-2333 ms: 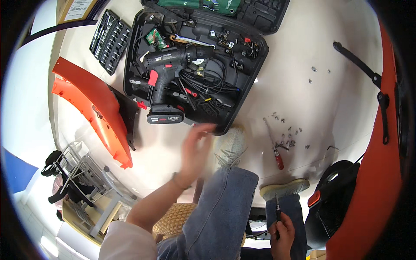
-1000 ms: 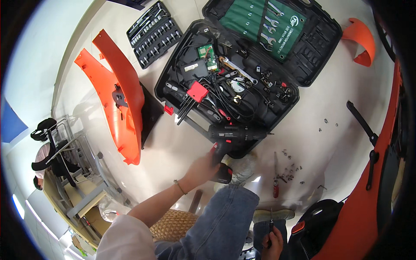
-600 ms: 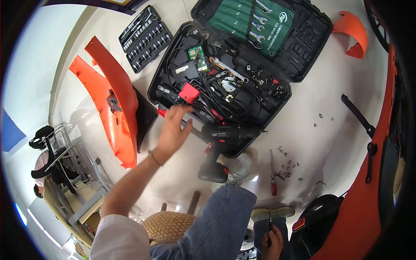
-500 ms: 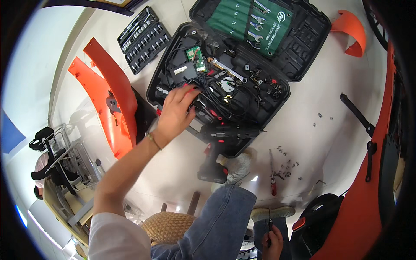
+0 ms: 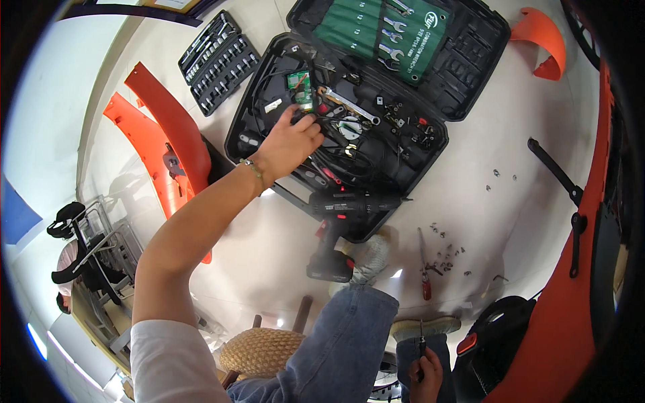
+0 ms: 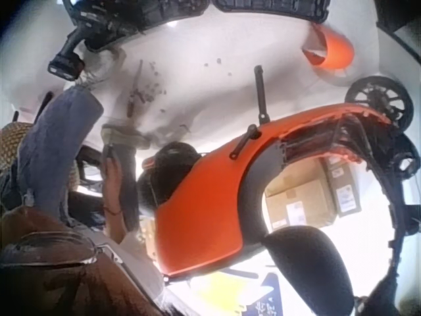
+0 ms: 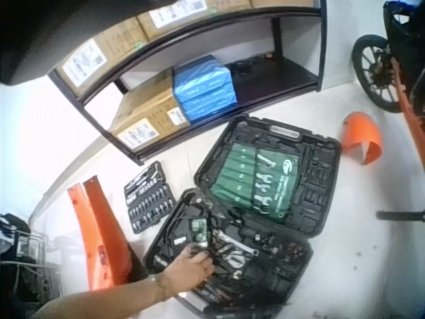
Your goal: Assembling or repairing motorcycle body parts using hand tools.
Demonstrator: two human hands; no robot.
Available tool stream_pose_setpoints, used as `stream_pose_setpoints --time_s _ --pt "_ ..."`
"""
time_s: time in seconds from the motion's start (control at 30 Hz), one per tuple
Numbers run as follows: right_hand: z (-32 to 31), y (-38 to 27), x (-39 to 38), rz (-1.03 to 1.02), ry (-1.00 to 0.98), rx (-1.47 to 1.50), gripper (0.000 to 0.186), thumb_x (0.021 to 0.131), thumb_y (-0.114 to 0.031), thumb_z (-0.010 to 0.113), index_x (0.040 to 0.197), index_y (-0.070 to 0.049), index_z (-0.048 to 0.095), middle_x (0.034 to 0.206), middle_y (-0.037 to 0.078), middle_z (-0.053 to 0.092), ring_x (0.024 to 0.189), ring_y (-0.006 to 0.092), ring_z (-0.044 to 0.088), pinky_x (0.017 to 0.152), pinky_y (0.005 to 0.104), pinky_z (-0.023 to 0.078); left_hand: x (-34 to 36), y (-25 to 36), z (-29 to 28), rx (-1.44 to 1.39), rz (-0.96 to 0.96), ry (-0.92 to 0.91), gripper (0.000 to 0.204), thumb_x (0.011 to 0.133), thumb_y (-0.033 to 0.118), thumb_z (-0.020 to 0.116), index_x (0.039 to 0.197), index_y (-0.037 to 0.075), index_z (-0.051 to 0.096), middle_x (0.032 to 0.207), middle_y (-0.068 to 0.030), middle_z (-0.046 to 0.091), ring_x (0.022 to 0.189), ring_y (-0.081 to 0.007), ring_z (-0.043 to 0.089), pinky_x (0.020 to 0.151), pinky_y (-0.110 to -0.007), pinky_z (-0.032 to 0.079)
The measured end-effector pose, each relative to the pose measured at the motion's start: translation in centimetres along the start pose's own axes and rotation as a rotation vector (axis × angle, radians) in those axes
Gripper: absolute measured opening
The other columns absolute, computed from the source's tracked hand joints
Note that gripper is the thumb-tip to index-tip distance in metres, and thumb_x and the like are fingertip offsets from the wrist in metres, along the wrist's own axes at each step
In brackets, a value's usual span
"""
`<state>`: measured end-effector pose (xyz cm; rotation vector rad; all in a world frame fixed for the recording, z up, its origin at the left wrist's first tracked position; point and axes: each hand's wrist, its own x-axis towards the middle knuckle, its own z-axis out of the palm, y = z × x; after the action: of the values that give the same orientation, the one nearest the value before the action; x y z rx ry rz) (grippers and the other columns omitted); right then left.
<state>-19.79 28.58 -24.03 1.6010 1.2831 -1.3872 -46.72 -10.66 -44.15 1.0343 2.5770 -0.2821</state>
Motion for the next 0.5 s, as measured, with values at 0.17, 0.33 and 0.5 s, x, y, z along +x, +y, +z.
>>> stream_pose_setpoints --time_s 0.17,0.33,0.5 --pt "-0.6 0.2 0.2 -0.034 -0.009 -0.038 0.012 0.095 -0.015 0.047 0.098 -0.005 0.053 0.064 -0.004 0.041 0.051 0.0035 0.034 0.046 0.0181 0.028 -2.9 -1.4 0.1 0.01 0.025 0.01 0.021 0.072 0.018 0.061 0.092 0.011 0.061 0.097 -0.0031 0.056 0.109 -0.0209 0.047 0.095 -0.037 0.035" --pt "-1.4 0.7 0.7 0.029 -0.046 0.08 0.013 0.094 -0.013 0.048 0.101 -0.004 0.053 0.065 -0.003 0.042 0.052 0.0038 0.036 0.047 0.0186 0.029 -6.3 -0.7 0.2 -0.115 -0.049 -0.097 0.032 0.065 0.022 0.069 0.093 0.011 0.061 0.096 -0.0036 0.056 0.108 -0.0221 0.047 0.094 -0.036 0.036" --pt "-1.1 0.2 0.6 0.023 -0.023 0.059 0.015 0.094 -0.013 0.048 0.104 -0.003 0.053 0.066 -0.003 0.043 0.052 0.0045 0.036 0.047 0.0189 0.03 -9.5 1.5 1.2 -0.146 -0.157 -0.014 0.021 0.074 0.018 0.059 0.093 0.01 0.059 0.1 -0.0047 0.055 0.107 -0.0221 0.047 0.095 -0.037 0.035"
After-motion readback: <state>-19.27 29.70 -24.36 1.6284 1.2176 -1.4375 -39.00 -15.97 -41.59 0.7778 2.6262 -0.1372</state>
